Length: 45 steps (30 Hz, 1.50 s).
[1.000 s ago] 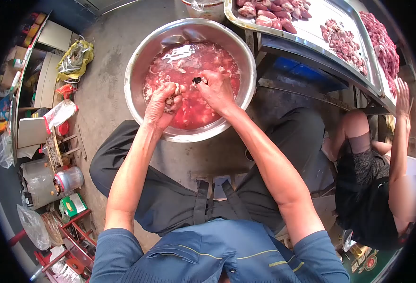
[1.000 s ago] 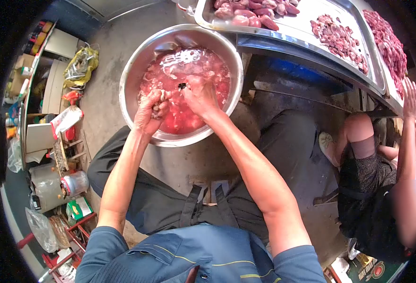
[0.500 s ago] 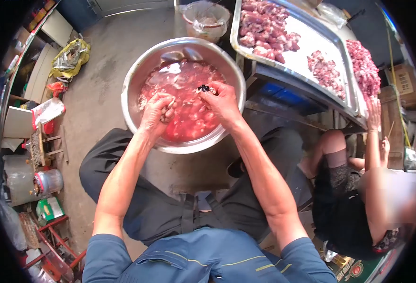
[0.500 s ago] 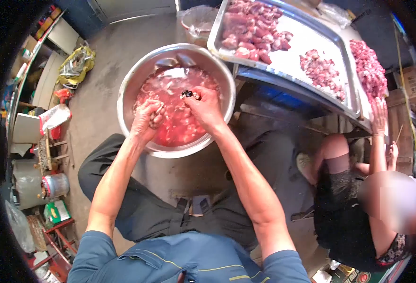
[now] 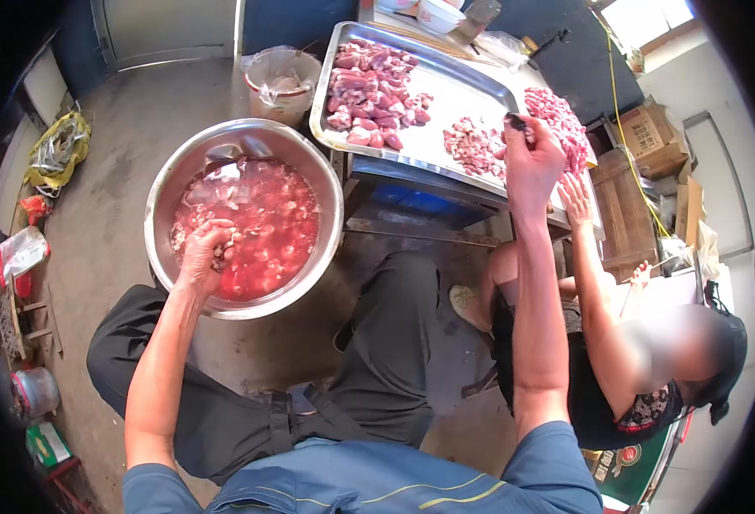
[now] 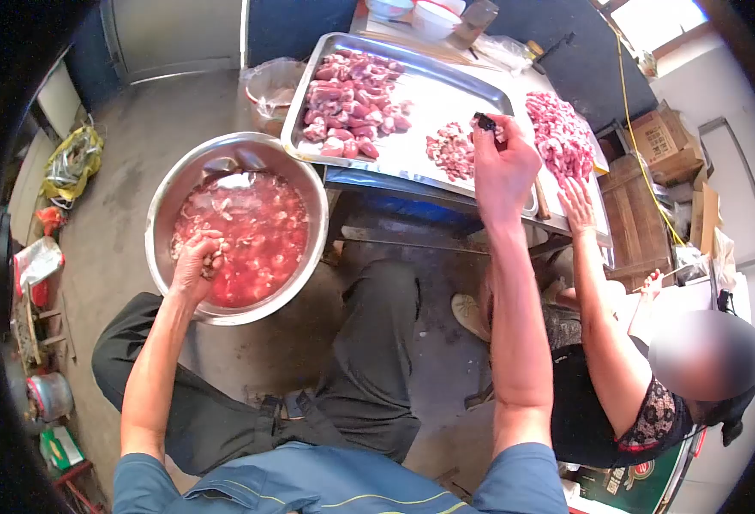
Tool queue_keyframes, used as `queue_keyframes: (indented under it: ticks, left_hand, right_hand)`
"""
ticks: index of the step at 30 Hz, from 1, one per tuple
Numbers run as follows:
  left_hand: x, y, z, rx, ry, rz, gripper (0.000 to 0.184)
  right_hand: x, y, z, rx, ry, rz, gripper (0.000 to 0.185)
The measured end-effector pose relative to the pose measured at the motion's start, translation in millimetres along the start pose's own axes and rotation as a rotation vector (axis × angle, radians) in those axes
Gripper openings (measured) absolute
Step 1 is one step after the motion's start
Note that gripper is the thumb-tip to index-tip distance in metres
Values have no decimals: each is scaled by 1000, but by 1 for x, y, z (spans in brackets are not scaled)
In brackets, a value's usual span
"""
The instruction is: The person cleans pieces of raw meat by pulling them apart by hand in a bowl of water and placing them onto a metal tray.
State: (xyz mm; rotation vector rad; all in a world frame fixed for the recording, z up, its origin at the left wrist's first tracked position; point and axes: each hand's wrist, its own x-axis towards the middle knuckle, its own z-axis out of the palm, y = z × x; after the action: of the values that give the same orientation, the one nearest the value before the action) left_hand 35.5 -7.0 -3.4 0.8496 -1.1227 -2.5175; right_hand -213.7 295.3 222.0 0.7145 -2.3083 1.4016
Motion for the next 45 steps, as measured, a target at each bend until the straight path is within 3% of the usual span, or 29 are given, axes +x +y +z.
queue_keyframes:
  ticks: [1,4,5,8,15,19,23,27,30,33,35,37,39,42,43,45]
  left_hand:
    - [0,0,2,28,-13,-8,17]
    - [0,-3,6,51,-7,-13,16]
    - [1,-3,5,68,-2,-11,16]
    - [2,-4,3,79,-19,-30,15]
    - [2,-8,3,192,-31,-34,8]
    - [-1,-4,5,170,-13,-6,7]
    - [8,-8,-8,80,-11,19,6]
    - [5,-1,-10,-16,7,45,3]
    - [3,5,-14,-59,33,27,6]
    - [1,6,-11,-70,60,13,12]
    - [2,7,-12,-73,53,-7,15]
    - [3,5,-12,-60,42,13,17]
    - [4,3,-13,-51,57,15,16]
    - [7,-3,-16,22,131,22,10]
    - [8,-6,-16,113,156,52,10]
    - [7,-8,-16,207,176,80,13]
  right_hand:
    - [13,24,-11,-265,-64,-22,25]
    - [29,103,-34,-992,-177,-405,41]
    - [33,99,-42,-994,-176,-410,41]
    - [47,79,-54,-939,-220,-61,30]
    - [34,56,-24,-761,-201,-186,20]
    - [-20,1,25,-279,-201,-101,15]
    - [-82,-20,102,-24,-465,-408,10]
    - [-141,15,194,15,-835,-427,10]
    - [-166,31,236,-118,-936,-355,28]
    - [-175,28,257,-237,-1025,-352,30]
    - [-185,48,274,-197,-1033,-348,26]
    - [-189,59,284,-451,-1271,-389,22]
    - [-193,61,281,-417,-1245,-408,15]
    - [-186,50,274,-104,-1133,-96,20]
    - [-184,49,272,-104,-1135,-95,20]
    - [-174,42,264,183,-1056,203,27]
